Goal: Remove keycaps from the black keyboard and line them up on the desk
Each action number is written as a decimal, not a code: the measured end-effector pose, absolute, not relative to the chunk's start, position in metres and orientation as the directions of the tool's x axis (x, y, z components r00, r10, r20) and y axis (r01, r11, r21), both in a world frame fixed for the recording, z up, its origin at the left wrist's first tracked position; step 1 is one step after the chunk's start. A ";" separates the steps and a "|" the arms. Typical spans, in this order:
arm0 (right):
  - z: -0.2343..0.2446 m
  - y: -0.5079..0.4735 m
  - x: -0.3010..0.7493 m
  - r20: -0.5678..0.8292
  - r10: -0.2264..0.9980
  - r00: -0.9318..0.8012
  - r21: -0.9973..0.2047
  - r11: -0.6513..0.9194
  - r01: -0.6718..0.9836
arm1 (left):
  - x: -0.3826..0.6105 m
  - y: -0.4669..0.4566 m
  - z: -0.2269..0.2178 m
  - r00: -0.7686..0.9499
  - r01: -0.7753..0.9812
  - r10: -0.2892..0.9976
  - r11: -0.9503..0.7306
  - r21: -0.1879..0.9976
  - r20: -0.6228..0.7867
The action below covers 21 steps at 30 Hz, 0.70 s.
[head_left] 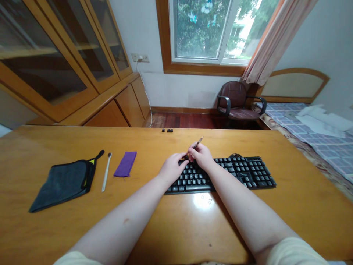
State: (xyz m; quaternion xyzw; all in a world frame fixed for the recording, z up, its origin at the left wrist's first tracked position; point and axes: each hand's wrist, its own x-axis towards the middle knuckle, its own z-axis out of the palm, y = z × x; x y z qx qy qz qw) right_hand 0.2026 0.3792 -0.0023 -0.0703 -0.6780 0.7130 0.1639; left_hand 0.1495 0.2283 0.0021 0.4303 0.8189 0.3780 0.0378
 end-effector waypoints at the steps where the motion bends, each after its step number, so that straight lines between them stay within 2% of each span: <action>1: -0.001 0.379 0.203 0.120 0.331 -0.936 -0.989 -0.036 -0.140 | 0.149 0.228 0.003 -0.629 0.675 0.729 0.341 0.654 0.270; 10: 0.002 0.379 0.202 0.090 0.376 -0.922 -0.996 0.029 -0.085 | 0.150 0.225 0.003 -0.670 0.646 0.684 0.344 0.681 0.290; 16: 0.005 0.379 0.206 0.209 0.218 -0.953 -0.938 0.319 -0.133 | 0.150 0.225 0.003 -0.665 0.630 0.681 0.293 0.719 0.305; 21: 0.005 0.379 0.206 0.237 0.202 -0.950 -0.929 0.333 -0.161 | 0.147 0.226 0.000 -0.692 0.552 0.673 0.260 0.792 0.261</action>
